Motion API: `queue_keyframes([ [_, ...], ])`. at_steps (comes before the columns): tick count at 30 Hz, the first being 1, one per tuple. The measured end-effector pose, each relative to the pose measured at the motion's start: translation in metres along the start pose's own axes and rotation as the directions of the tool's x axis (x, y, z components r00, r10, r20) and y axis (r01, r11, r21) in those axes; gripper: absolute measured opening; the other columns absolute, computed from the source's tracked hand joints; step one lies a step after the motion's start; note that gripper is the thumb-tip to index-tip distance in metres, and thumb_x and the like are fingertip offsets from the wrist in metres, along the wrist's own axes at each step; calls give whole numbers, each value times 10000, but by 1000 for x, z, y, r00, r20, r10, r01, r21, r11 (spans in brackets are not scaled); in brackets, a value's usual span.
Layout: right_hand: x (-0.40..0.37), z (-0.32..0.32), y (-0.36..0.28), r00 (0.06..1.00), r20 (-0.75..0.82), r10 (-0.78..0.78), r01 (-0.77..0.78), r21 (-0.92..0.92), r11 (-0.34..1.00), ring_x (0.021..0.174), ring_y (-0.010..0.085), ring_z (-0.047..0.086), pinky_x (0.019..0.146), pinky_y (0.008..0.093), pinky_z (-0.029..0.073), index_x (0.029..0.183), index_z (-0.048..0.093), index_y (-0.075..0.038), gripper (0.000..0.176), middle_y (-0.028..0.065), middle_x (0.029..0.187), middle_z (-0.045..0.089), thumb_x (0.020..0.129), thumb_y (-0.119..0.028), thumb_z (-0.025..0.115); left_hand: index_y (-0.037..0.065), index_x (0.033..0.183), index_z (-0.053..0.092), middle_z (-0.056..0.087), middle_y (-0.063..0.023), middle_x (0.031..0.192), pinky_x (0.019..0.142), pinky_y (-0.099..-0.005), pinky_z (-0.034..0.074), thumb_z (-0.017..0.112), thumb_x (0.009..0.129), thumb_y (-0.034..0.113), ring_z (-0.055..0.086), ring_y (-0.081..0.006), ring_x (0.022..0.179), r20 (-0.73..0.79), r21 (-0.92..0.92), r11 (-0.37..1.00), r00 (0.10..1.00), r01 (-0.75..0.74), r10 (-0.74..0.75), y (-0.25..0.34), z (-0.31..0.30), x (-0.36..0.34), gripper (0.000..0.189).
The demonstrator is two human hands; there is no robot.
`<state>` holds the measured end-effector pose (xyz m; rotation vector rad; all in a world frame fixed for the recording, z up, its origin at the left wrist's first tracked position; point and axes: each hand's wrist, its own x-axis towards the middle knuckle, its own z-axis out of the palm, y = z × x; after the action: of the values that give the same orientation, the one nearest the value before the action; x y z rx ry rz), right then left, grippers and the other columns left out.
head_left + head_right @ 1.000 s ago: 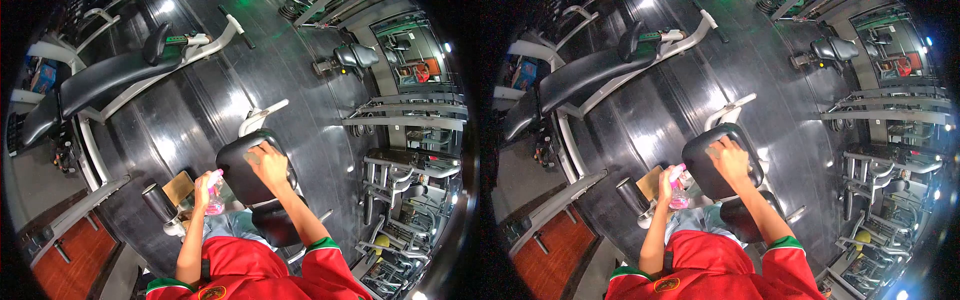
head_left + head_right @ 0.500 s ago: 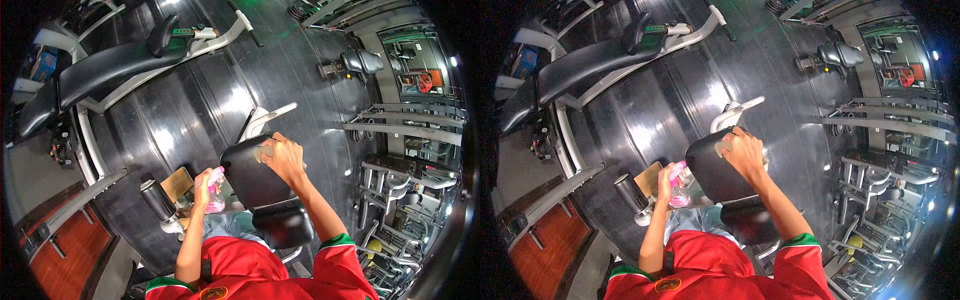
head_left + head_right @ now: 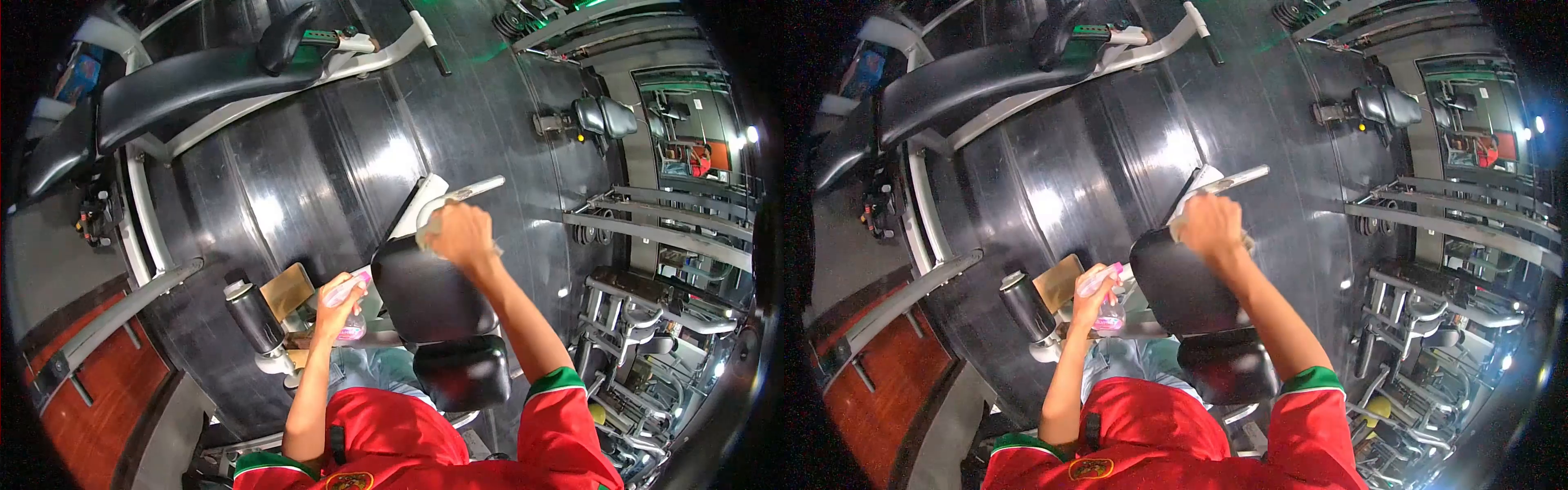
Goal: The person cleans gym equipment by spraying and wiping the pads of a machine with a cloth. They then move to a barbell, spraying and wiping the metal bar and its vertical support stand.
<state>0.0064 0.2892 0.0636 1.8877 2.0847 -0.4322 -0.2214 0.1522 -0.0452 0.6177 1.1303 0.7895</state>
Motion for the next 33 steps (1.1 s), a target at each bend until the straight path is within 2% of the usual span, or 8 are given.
queue_keyframes([
  [6, 36, 39, -2, 997, 28, -69, 70, -23, 997, 841, 352, 714, 766, 421, 568, 827, 743, -12, 310, 209, 892, 721, 705, -289, 675, 22, 914, 650, 654, -9, 794, 544, -213, 455, 702, 921, 170, 551, -53, 578, -18, -31, 1000, 1000, -4, 4, -9, -6, -2, 157],
  [9, 57, 54, -33, 927, 362, -99, 133, -71, 989, 917, 334, 711, 834, 413, 566, 965, 757, -54, 509, 174, 965, 730, 678, -474, 738, 31, 907, 637, 629, 5, 772, 562, -215, 456, 711, 914, 175, 555, -52, 604, 44, -56, 998, 999, -26, 28, -14, -9, -2, 162],
  [12, 67, 63, -41, 922, 376, -95, 143, -102, 984, 930, 332, 711, 837, 416, 565, 957, 759, -65, 530, 151, 960, 736, 678, -516, 744, 37, 890, 623, 610, 13, 755, 570, -221, 461, 721, 907, 185, 557, -54, 616, 129, -36, 994, 985, -106, 110, -26, -16, -3, 178],
  [14, 73, 57, -19, 919, 378, -111, 97, 55, 994, 1010, 327, 700, 877, 373, 553, 972, 759, -30, 433, 217, 995, 724, 663, -334, 743, 41, 879, 616, 598, 17, 745, 580, -224, 463, 751, 882, 181, 564, -58, 626, 147, -35, 996, 985, -85, 90, -19, -20, -6, 195],
  [18, 98, 43, 26, 730, 683, 0, -6, 6, 1000, 972, 354, 692, 870, 416, 547, 1051, 741, -43, 658, 196, 1052, 722, 622, -541, 764, 50, 873, 638, 614, 20, 754, 612, -233, 464, 807, 816, 142, 585, -68, 681, 162, -106, 985, 979, 139, -120, -16, -25, -12, 201],
  [20, 99, 46, 23, 741, 671, -23, 35, -5, 999, 978, 354, 693, 876, 416, 545, 1057, 741, -45, 664, 195, 1044, 724, 621, -545, 763, 57, 859, 648, 622, 27, 759, 621, -235, 460, 809, 807, 132, 582, -62, 705, 155, 103, 993, 987, -64, 47, -17, -26, -11, 186],
  [27, 84, 74, -64, 765, 619, -178, 169, 74, 983, 1073, 344, 666, 931, 408, 529, 1114, 725, -82, 644, 171, 1132, 703, 634, -503, 808, 60, 854, 646, 592, 32, 749, 619, -242, 428, 806, 808, 155, 527, -56, 702, 75, 147, 988, 995, 48, -60, -24, -29, -15, 191],
  [33, 65, 107, -104, 850, 518, -94, 275, -284, 919, 1137, 284, 642, 903, 394, 528, 1140, 710, -115, 473, 103, 1178, 685, 731, -343, 774, 44, 886, 653, 590, 22, 755, 624, -245, 428, 795, 818, 162, 524, -64, 703, 6, 116, 993, 1000, 28, -29, -23, -34, -25, 197],
])
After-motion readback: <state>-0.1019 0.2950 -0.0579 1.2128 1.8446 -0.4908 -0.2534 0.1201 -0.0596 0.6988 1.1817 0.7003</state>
